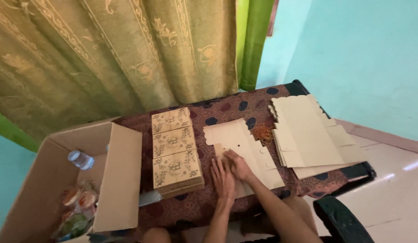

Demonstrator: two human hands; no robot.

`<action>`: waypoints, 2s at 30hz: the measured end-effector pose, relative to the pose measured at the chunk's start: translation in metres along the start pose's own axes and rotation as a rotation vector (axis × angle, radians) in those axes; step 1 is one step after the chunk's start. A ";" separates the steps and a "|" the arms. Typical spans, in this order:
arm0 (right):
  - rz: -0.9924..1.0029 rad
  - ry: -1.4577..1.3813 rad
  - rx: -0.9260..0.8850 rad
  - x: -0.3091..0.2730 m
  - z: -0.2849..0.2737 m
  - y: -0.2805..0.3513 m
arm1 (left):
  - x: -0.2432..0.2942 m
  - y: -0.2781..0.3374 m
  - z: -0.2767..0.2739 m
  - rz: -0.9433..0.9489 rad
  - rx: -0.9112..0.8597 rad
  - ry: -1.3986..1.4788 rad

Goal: Folding flat cardboard templates into small boxes on a table.

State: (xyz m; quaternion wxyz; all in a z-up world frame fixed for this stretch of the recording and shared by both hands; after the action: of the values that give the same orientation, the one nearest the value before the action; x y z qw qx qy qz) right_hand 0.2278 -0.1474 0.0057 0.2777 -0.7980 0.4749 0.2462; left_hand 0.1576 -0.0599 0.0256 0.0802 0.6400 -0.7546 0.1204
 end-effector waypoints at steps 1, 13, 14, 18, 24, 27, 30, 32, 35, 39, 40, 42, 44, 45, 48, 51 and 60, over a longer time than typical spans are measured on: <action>0.005 0.005 0.003 0.013 -0.005 0.002 | 0.000 -0.003 0.021 0.006 -0.001 0.004; 0.493 0.153 0.001 0.053 -0.098 0.148 | 0.072 0.056 0.003 0.303 0.097 0.099; 0.685 0.120 -0.062 0.066 -0.100 0.163 | 0.079 0.061 0.001 0.374 0.104 0.088; 0.796 0.167 -0.105 0.077 -0.096 0.178 | 0.085 0.079 -0.021 0.557 0.135 0.150; 0.892 0.110 -0.068 0.091 -0.092 0.185 | 0.081 0.079 -0.012 0.571 0.069 0.224; 0.941 -0.011 -0.078 0.070 -0.104 0.185 | 0.081 0.079 -0.007 0.582 0.025 0.189; 0.900 -0.108 0.040 0.073 -0.109 0.189 | 0.082 0.080 -0.010 0.574 -0.011 0.172; 0.891 -0.150 0.050 0.063 -0.114 0.187 | 0.081 0.077 -0.003 0.558 -0.048 0.173; 0.832 -0.279 0.050 0.052 -0.115 0.179 | 0.078 0.073 0.003 0.528 -0.061 0.209; 0.747 -0.310 -0.030 0.049 -0.102 0.170 | 0.073 0.073 -0.007 0.513 -0.006 0.353; 0.748 -0.310 -0.032 0.046 -0.103 0.168 | 0.073 0.072 -0.007 0.512 -0.007 0.354; 0.671 -0.131 -0.236 0.033 -0.096 0.158 | 0.070 0.068 -0.009 0.506 -0.028 0.461; 0.660 -0.140 -0.257 0.028 -0.092 0.157 | 0.066 0.068 -0.007 0.508 -0.006 0.530; 0.644 -0.148 -0.277 0.026 -0.090 0.155 | 0.063 0.067 -0.008 0.511 0.021 0.598; 0.648 -0.129 -0.297 0.041 -0.076 0.154 | 0.047 0.055 0.018 0.367 -0.024 0.709; 0.701 -0.092 -0.302 0.035 -0.065 0.149 | 0.033 0.052 0.016 0.218 -0.148 0.951; 0.649 0.106 -0.306 0.070 -0.047 0.148 | 0.059 0.072 -0.058 0.266 -0.210 0.937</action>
State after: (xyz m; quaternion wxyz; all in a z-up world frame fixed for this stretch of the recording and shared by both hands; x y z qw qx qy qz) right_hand 0.1315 -0.2811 -0.0372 0.0372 -0.6497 0.6749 0.3479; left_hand 0.0752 -0.0883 0.0922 0.4586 0.4037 -0.7206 0.3279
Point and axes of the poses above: each hand's wrist, its own y-axis away from the middle knuckle, its own z-axis out of the palm, x = y × z, the point moved 8 cm from there along -y, towards the middle knuckle, and after that the axes turned 14 degrees about -x, right-handed, at the moved point
